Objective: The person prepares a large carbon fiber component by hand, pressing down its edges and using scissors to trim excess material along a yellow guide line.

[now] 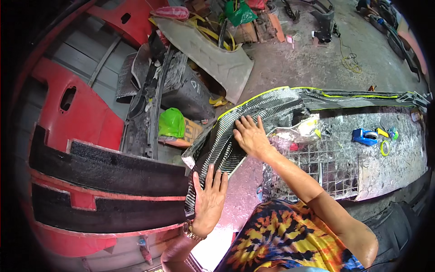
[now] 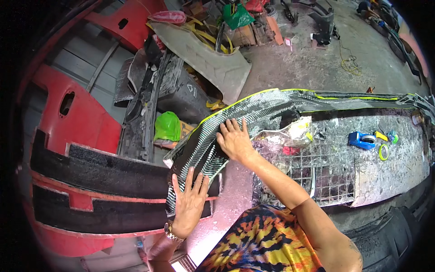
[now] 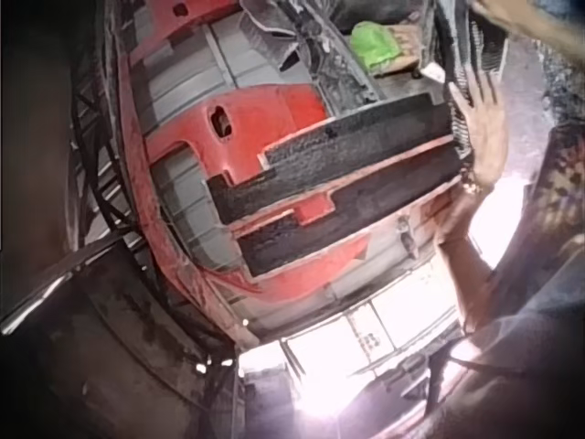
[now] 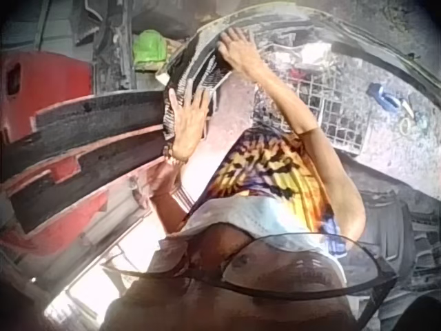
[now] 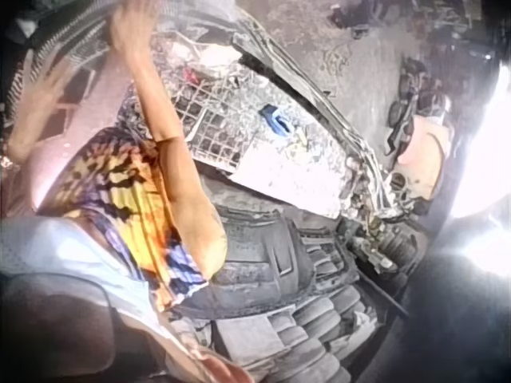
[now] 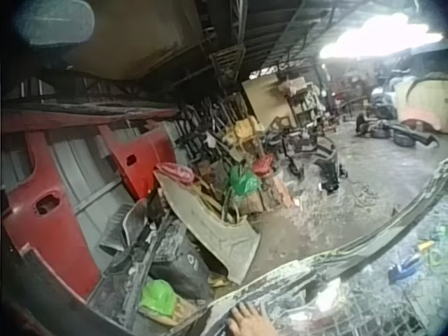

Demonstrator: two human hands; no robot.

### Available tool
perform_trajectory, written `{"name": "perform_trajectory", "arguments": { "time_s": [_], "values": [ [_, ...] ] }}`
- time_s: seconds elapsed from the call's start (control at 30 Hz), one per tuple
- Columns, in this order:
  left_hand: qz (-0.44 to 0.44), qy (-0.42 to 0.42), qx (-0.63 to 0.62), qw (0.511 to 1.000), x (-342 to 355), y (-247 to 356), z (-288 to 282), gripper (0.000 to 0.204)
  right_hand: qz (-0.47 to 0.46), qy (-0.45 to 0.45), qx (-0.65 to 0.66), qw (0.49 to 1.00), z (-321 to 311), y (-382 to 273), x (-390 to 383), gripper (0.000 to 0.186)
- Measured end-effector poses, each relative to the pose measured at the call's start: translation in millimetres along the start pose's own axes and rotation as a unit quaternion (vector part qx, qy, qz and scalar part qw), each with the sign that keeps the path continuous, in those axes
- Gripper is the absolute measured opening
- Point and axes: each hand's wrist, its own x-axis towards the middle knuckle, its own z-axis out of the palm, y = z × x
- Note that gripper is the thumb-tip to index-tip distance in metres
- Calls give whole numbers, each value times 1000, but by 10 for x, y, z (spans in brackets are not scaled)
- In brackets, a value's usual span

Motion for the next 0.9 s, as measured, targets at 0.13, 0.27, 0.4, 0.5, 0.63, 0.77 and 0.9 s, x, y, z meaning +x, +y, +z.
{"name": "perform_trajectory", "arguments": {
  "time_s": [0.13, 0.27, 0.4, 0.5, 0.63, 0.77, 0.9],
  "values": [
    [19, -2, -3, 1000, 28, -21, -26, 47, -20, 30, -21, 999, 86, 59, 13, 50],
    [30, 1, 6, 1000, 40, -90, -71, 53, -24, 11, -24, 999, 58, 90, 67, 49],
    [23, 9, -66, 997, 31, -108, -116, 64, -51, -3, -6, 999, 34, 190, 86, 45],
    [-6, 38, -119, 992, 65, -120, -105, 70, -75, -12, 5, 997, 21, 246, 89, 44],
    [-32, 73, -108, 991, 131, -121, -86, 74, -86, -11, -6, 996, -28, 302, 89, 43],
    [-41, 79, -88, 992, 136, -110, -93, 72, -85, -23, 8, 996, -65, 320, 89, 44],
    [-51, 78, -85, 992, 124, -99, -98, 71, -102, -21, 23, 994, -37, 305, 88, 42]
  ]
}}
